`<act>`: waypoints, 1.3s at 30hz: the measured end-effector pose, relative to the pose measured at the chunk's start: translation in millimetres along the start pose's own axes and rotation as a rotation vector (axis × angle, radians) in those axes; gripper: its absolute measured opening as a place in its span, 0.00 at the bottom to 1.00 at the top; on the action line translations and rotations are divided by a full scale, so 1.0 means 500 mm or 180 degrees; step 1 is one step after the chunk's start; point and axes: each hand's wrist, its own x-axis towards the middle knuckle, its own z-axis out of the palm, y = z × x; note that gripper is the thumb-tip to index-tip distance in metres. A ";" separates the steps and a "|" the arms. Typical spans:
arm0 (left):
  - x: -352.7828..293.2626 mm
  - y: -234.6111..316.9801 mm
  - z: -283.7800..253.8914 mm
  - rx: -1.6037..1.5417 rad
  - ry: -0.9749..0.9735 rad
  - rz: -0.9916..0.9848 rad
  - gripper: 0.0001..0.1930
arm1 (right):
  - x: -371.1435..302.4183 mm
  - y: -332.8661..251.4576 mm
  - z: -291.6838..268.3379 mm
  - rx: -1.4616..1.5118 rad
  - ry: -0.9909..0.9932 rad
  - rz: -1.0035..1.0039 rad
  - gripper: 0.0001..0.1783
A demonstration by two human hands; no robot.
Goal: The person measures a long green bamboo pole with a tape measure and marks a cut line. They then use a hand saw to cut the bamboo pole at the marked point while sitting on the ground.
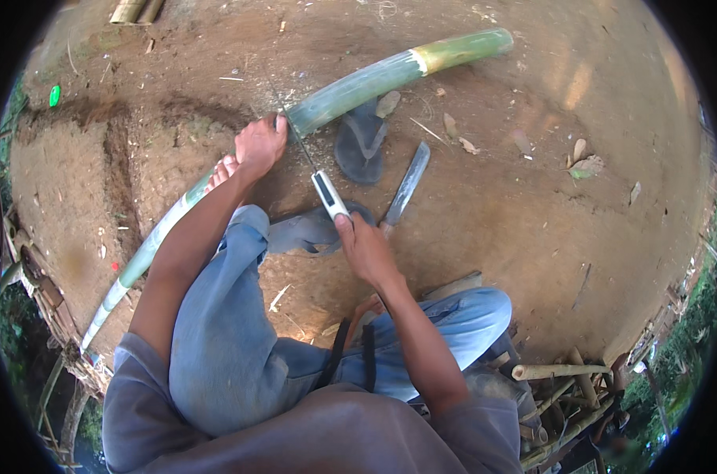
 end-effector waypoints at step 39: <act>0.032 -0.078 -0.034 -0.0073 -0.0906 0.0579 0.35 | -0.015 0.055 0.024 -0.0123 0.0051 -0.0149 0.32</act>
